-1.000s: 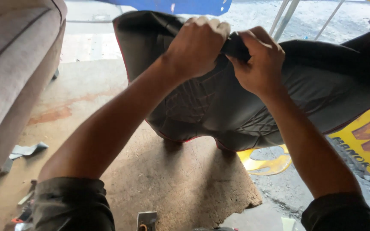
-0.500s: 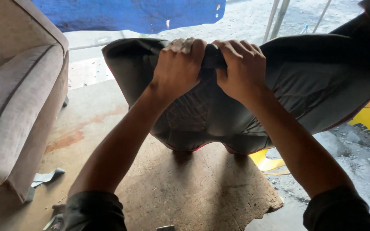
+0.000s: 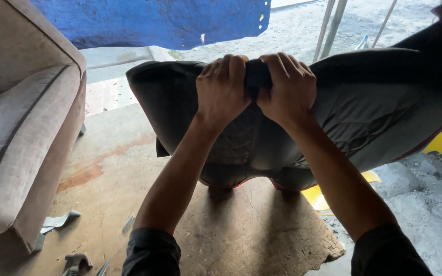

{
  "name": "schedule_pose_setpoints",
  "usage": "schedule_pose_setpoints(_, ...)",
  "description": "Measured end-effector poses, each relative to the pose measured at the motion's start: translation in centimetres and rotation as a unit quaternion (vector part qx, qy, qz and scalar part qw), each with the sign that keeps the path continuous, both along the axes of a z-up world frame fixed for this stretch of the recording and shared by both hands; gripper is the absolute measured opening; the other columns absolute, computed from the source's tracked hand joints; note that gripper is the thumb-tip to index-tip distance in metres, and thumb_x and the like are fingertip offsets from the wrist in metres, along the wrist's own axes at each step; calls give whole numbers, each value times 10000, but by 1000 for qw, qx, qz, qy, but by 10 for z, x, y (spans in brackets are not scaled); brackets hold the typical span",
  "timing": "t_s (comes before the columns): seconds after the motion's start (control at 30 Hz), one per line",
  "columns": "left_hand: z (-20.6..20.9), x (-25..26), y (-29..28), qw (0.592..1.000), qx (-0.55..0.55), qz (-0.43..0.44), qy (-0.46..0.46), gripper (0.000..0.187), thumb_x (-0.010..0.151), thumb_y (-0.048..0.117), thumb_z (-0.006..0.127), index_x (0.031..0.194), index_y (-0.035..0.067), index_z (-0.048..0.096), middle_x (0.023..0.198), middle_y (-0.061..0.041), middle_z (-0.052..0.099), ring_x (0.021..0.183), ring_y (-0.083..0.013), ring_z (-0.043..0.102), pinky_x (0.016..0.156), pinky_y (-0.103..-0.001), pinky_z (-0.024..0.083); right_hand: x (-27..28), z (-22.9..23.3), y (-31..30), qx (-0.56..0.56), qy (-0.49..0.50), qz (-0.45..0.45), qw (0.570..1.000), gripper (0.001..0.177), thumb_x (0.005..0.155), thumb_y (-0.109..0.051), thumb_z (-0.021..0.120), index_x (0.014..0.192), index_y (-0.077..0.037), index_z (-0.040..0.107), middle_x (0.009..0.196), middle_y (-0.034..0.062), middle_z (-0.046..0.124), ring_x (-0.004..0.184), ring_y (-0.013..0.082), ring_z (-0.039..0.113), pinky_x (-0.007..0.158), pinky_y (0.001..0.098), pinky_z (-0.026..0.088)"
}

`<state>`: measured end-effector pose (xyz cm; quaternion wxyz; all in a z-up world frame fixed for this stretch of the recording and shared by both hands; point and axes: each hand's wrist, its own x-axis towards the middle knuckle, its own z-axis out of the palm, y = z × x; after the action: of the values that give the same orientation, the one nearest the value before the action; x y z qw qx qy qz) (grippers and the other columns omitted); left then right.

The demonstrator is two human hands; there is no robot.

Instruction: Stapling a leather cover onto a wooden seat frame to complete the upholstery process.

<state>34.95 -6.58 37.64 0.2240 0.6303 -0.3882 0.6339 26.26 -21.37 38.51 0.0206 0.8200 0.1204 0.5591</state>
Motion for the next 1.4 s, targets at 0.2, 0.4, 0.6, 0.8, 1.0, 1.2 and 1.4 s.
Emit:
schedule_pose_setpoints(0.2, 13, -20, 2, 995, -6, 4, 99, 115, 981, 116, 513, 868, 113, 492, 651, -15, 516, 500, -197, 542, 412, -345, 365, -6, 13, 9, 64, 62, -19, 996, 218, 856, -226, 634, 1054, -143, 668, 898, 38, 706, 689, 319, 678, 545, 452, 456)
schedule_pose_setpoints(0.4, 19, -16, 4, 989, 28, 1, 149, 123, 858, 77, 574, 853, 120, 459, 623, 0, 458, 457, -199, 469, 378, -355, 290, -2, 43, -11, 123, 280, -21, 952, 180, 903, -254, 600, 1047, -175, 674, 957, 124, 741, 900, 449, 699, 648, 578, 470)
schedule_pose_setpoints(0.6, 40, -8, 13, 953, 128, -61, 266, 271, 753, 195, 718, 919, 102, 524, 778, -105, 639, 589, -432, 606, 443, -520, 411, -9, 59, -24, 163, 403, 132, 891, 184, 987, -302, 737, 998, -152, 633, 851, -7, 557, 792, 158, 512, 695, 379, 389)
schedule_pose_setpoints(0.8, 66, 0, 30, 904, 261, -136, 309, 191, 869, 150, 738, 1009, 58, 645, 882, -194, 666, 841, -460, 642, 677, -552, 462, -2, 38, -21, 138, 250, 56, 957, 421, 886, -487, 850, 1050, -162, 637, 904, 63, 679, 820, 313, 641, 672, 482, 420)
schedule_pose_setpoints(1.0, 65, -11, 34, 885, 295, -130, 336, 263, 865, 95, 723, 1121, 35, 734, 987, -270, 598, 893, -525, 616, 736, -588, 494, -18, 44, -12, 122, 209, 89, 966, 444, 905, -280, 830, 1253, -183, 573, 1122, 71, 704, 1002, 405, 682, 779, 547, 442)
schedule_pose_setpoints(1.2, 36, -17, 35, 956, 227, -64, 172, 230, 826, -15, 676, 1046, 8, 610, 925, -195, 550, 746, -450, 616, 643, -533, 531, -7, 34, -22, 36, 221, 78, 971, 398, 885, -307, 870, 1176, -88, 709, 1124, 84, 654, 1017, 385, 644, 706, 557, 455)
schedule_pose_setpoints(1.4, 14, -14, 32, 989, 145, -2, 22, 27, 1007, 88, 616, 1009, 84, 590, 831, -113, 674, 748, -350, 711, 665, -438, 596, -8, 10, -5, -43, 61, 37, 997, 551, 669, -211, 711, 1214, -132, 716, 1045, 62, 779, 928, 321, 747, 749, 466, 546)
